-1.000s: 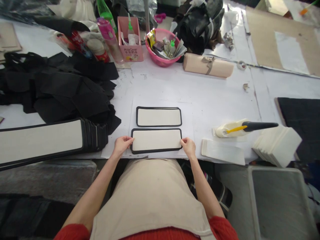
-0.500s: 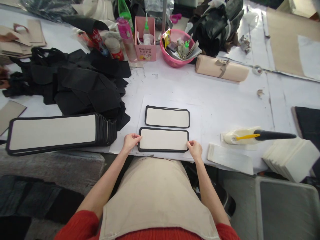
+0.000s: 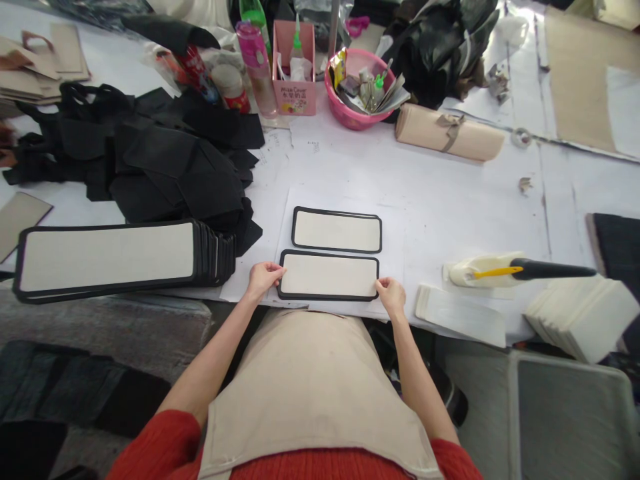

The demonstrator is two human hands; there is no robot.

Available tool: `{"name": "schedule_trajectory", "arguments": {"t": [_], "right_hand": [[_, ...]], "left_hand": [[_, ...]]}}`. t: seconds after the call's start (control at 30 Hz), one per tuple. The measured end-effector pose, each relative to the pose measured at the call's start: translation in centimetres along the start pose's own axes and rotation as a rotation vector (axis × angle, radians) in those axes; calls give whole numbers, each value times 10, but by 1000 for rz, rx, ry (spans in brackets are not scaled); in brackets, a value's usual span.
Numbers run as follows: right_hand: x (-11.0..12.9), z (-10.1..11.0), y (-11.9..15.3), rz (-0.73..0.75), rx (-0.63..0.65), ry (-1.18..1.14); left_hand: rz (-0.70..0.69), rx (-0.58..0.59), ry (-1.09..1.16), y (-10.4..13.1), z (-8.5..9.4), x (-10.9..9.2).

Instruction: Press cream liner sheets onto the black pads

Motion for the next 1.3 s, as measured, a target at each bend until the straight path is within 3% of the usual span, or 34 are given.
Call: {"name": "schedule_trajectory", "arguments": {"t": [1.3], "right_hand": [[3, 4, -2, -93, 1, 55]], "left_hand": [[-62, -25, -98, -2, 2, 3]]}}
Point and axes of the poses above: each hand's wrist, its own y-axis away from the middle knuckle, its own z-axis out of the back of the hand, x = y × z, the point moved 10 cm from there along -y, towards the middle knuckle, and after that the axes turned 6 degrees about -z, right-handed, at the moved point
